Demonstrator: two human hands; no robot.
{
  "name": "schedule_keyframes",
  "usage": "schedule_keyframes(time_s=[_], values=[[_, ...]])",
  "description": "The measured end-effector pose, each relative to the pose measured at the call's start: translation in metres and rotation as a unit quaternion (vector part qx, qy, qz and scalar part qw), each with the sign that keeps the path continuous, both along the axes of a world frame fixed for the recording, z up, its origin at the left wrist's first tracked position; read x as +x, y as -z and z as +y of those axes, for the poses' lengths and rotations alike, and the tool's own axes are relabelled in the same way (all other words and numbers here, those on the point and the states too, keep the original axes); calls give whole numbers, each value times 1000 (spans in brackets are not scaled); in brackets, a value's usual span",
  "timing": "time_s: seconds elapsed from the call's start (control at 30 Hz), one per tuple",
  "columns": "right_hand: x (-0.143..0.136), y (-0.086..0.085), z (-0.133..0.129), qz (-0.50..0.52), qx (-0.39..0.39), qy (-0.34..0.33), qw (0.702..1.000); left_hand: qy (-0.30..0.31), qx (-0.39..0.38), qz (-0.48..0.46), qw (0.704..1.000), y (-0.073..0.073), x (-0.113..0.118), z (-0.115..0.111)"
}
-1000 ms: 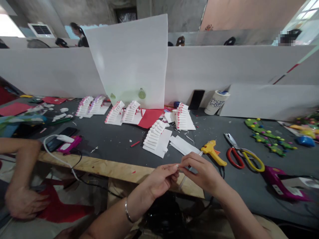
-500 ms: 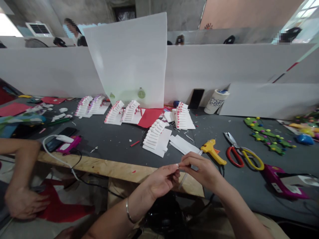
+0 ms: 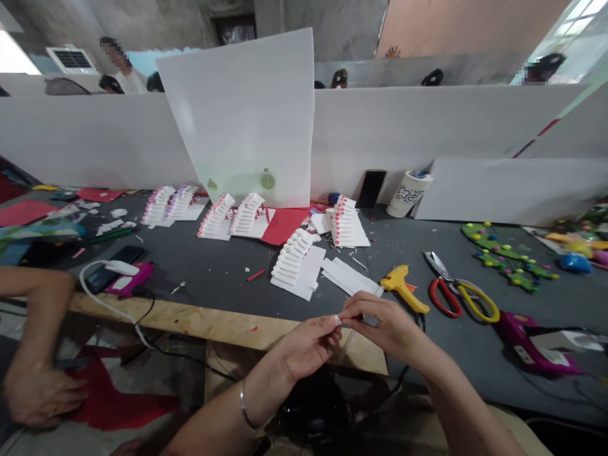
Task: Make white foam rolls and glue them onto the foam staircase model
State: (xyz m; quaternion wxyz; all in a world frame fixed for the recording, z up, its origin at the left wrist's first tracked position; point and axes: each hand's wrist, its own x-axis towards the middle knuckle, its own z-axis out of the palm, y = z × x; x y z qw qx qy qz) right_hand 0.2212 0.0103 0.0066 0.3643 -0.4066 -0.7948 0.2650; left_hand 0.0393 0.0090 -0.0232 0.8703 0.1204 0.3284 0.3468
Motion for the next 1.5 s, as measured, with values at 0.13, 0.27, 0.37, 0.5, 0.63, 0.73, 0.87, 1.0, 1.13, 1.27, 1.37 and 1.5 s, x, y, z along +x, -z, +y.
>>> schedule_keyframes(time_s=[0.13, 0.27, 0.37, 0.5, 0.63, 0.73, 0.87, 1.0, 1.13, 1.27, 1.37, 1.5], values=[[-2, 0, -1, -12, 30, 2, 999, 8, 9, 2, 1000, 1, -1, 0], [-5, 1, -1, -22, 59, 4, 998, 4, 7, 7, 1000, 3, -1, 1], [-5, 1, -1, -28, 72, -3, 997, 10, 16, 15, 1000, 3, -2, 4], [-5, -1, 0, -28, 99, -7, 995, 16, 83, 61, 995, -2, -4, 5], [-5, -3, -1, -6, 107, 14, 994, -39, 201, 152, 967, -17, -6, 4], [-5, -6, -2, 8, 111, 36, 993, -68, 271, 199, 939, -26, -6, 3], [-2, -11, -1, 11, 128, 64, 990, -88, 217, 164, 958, -22, -8, 7], [21, -10, 7, -35, 144, 144, 979, -49, 103, 59, 992, -14, -12, 13], [76, 15, 15, -174, 150, 271, 935, -26, 43, 5, 999, -14, -17, 15], [137, 64, 11, -341, 69, 374, 860, -25, 16, -4, 1000, -15, -18, 15], [158, 95, 4, -385, -35, 384, 838, -29, 37, 6, 999, -13, -17, 15], [156, 109, -2, -384, -14, 367, 847, -69, 139, 79, 985, -11, -16, 13]])
